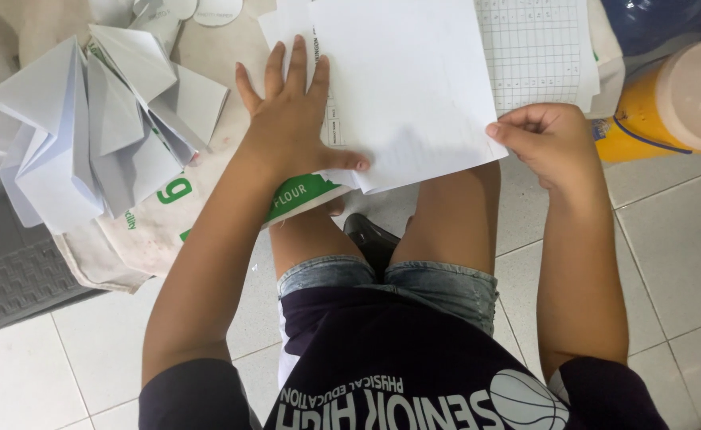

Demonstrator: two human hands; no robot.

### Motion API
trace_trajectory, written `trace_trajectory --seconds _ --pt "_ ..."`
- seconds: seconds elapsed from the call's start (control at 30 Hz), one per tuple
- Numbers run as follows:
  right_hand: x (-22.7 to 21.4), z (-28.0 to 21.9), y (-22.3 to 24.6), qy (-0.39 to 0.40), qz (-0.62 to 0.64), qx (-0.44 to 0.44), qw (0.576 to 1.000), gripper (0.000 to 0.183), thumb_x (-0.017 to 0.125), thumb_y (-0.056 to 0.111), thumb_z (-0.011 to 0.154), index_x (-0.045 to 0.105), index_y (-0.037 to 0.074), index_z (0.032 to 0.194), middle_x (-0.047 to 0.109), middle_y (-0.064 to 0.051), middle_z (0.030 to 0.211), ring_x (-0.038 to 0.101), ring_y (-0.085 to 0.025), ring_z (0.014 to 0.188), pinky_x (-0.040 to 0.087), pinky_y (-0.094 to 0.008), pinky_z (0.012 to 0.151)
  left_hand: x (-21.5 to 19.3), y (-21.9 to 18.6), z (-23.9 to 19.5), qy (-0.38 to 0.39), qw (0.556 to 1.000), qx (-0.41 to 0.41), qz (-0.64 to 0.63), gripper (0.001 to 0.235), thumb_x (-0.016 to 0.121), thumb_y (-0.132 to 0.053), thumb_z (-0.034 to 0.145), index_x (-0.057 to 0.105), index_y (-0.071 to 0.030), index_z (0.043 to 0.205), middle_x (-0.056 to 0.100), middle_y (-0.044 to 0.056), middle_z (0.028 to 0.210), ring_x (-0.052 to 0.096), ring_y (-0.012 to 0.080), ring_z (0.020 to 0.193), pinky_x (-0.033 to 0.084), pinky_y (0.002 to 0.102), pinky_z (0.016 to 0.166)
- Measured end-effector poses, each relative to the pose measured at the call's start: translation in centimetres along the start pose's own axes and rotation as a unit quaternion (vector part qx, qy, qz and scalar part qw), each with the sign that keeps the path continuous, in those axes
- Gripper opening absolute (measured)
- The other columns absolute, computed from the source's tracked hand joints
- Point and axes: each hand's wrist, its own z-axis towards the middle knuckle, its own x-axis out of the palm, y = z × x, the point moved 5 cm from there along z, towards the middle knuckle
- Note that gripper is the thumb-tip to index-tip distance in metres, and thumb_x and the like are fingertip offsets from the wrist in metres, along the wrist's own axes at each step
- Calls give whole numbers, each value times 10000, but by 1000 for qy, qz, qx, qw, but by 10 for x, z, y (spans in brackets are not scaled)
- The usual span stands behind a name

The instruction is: The person repeatedly folds white paper sheets by hand, aligning edges and creasing folds. They handle multiple sheets one at a time, placing folded pieces aside on a nearby surface.

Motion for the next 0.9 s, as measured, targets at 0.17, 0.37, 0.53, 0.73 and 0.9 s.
trace_trajectory --seconds 0.17,0.37,0.53,0.73,0.9 --pt "1 -3 -3 3 -16 3 1000 140 816 271 957 764 142 978 554 63 666 445 -42 587 322 -215 489 23 7 -6 -201 974 98 -40 972 857 -721 672 551 -49 1304 335 131 1520 180 440 1450 -1 800 1067" --pt "0 -7 -4 -9 -13 2 1000 143 823 250 985 762 127 1023 561 48 676 458 -44 588 369 -203 508 28 -2 -31 -381 896 227 -32 347 922 -424 862 735 -131 859 730 -115 1160 516 316 1322 144 773 1057" --pt "0 -9 -5 -7 -13 2 1000 133 813 246 1003 754 130 1028 546 56 669 445 -37 575 356 -198 485 19 -2 -39 -342 906 244 -42 392 913 -481 823 763 -123 872 746 -146 1168 528 343 1317 66 834 1063" --pt "1 -9 -6 -9 0 -18 1000 101 804 210 1017 749 126 1024 542 52 673 449 -29 598 378 -179 549 29 -1 -44 -307 926 216 -29 827 952 -603 598 754 -69 1198 667 -74 1388 479 358 1322 65 848 1054" --pt "-1 -11 3 -30 -13 -19 999 115 811 223 1007 761 124 1040 563 56 689 470 -32 619 404 -185 578 19 4 -29 -271 930 220 -116 452 688 -613 922 776 -173 971 722 -73 1265 481 347 1271 17 799 1043"
